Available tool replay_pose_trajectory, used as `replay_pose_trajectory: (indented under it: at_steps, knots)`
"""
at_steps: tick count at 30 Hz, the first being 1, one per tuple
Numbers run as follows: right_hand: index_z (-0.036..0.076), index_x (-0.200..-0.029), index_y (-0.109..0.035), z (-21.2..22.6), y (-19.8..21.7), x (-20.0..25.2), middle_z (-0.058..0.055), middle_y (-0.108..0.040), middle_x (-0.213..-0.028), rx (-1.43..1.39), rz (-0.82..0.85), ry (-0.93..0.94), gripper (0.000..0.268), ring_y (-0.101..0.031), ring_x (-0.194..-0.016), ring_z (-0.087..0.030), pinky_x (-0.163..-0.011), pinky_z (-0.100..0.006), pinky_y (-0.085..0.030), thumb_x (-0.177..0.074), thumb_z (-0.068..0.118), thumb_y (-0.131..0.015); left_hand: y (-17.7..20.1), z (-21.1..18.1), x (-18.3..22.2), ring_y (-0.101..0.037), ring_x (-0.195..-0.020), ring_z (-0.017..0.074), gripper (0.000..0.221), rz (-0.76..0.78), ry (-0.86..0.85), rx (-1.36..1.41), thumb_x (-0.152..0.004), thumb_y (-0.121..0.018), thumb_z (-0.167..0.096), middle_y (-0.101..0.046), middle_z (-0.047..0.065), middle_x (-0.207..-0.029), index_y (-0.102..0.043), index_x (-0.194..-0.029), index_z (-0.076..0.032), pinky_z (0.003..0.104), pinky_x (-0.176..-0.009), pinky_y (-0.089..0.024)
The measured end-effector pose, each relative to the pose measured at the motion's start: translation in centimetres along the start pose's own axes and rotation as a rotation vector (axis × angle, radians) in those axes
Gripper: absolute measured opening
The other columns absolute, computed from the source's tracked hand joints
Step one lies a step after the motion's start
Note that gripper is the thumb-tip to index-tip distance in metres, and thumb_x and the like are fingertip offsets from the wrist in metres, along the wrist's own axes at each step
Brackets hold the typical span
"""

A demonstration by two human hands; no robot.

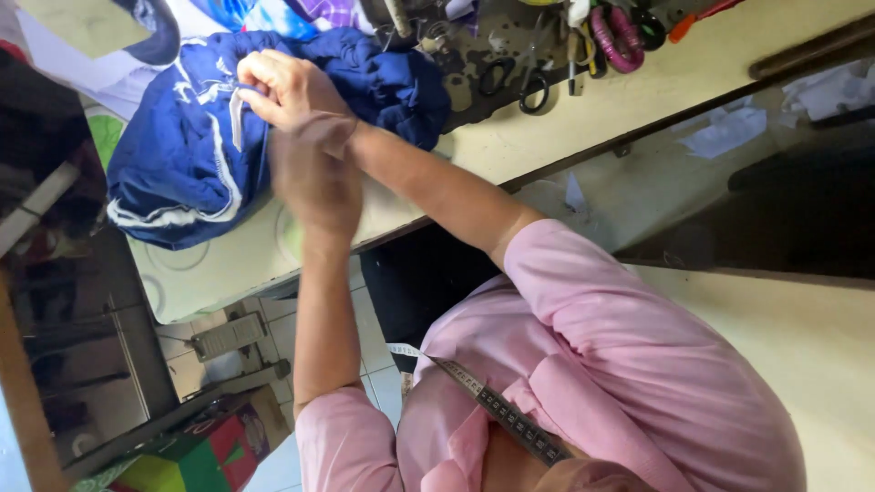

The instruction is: Inspecting the waistband of a blue garment for quality and trimming loose threads with scissors.

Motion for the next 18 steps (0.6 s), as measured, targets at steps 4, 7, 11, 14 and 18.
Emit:
replay_pose_trajectory:
  at_steps: [4,7,11,14,18]
  knots:
    - [0.017,-0.088,-0.051,0.1,0.1,0.5,0.004,-0.05,-0.075,0.189,-0.02,0.029,0.016,-0.051,-0.062,-0.014,-0.058,-0.031,-0.044,-0.084,0.01,-0.064,-8.0,-7.6,1.1,-0.064,-0.102,0.0361,0.017,0.569,-0.056,0.399,-0.102,-0.061,-0.01,-0.064,0.017,-0.112,-0.064,-0.116,0.0,0.046,-0.086,-0.053]
    - [0.02,-0.088,-0.051,0.1,-0.1,0.8,0.004,-0.05,-0.08,0.266,-0.007,0.04,0.01,-0.054,-0.071,-0.019,-0.064,-0.035,-0.04,-0.084,0.016,-0.059,-15.4,-9.6,2.1,-0.062,-0.085,0.0337,0.021,0.754,-0.066,0.242,-0.094,-0.07,-0.015,-0.057,0.009,-0.095,-0.055,-0.109,-0.008,0.046,-0.06,-0.05]
    - [0.022,-0.096,-0.06,-0.2,-0.6,1.3,0.003,-0.061,-0.094,0.232,0.073,0.039,0.006,-0.065,-0.089,-0.022,-0.076,-0.041,-0.041,-0.091,0.025,-0.061,-25.0,-5.9,5.7,-0.067,-0.081,0.0308,0.018,0.796,-0.029,-0.165,-0.094,-0.058,-0.018,-0.066,0.01,-0.094,-0.06,-0.111,-0.011,0.043,-0.05,-0.055]
    - [0.015,-0.085,-0.065,1.5,0.5,0.3,0.001,-0.065,-0.083,-0.004,0.026,0.08,0.008,-0.065,-0.075,-0.018,-0.073,-0.032,-0.049,-0.085,0.012,-0.072,-27.8,-5.9,7.0,-0.064,-0.081,0.0232,0.017,0.745,-0.062,-0.305,-0.094,-0.055,-0.017,-0.07,0.006,-0.096,-0.065,-0.107,-0.012,0.037,-0.044,-0.053]
    - [0.013,-0.08,-0.067,0.7,0.0,1.0,0.003,-0.06,-0.066,-0.085,0.115,0.04,0.011,-0.055,-0.057,-0.01,-0.056,-0.03,-0.043,-0.089,0.019,-0.069,-31.1,-4.8,7.4,-0.07,-0.085,0.034,0.024,0.824,0.165,-0.166,-0.089,-0.052,-0.005,-0.075,0.009,-0.093,-0.071,-0.102,-0.011,0.05,-0.052,-0.059]
Point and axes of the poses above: each hand's wrist, its own x-axis away from the middle knuckle, its own y-axis out of the back of the hand, z = x × y, the point moved 4 cm from there along -x, towards the middle knuckle
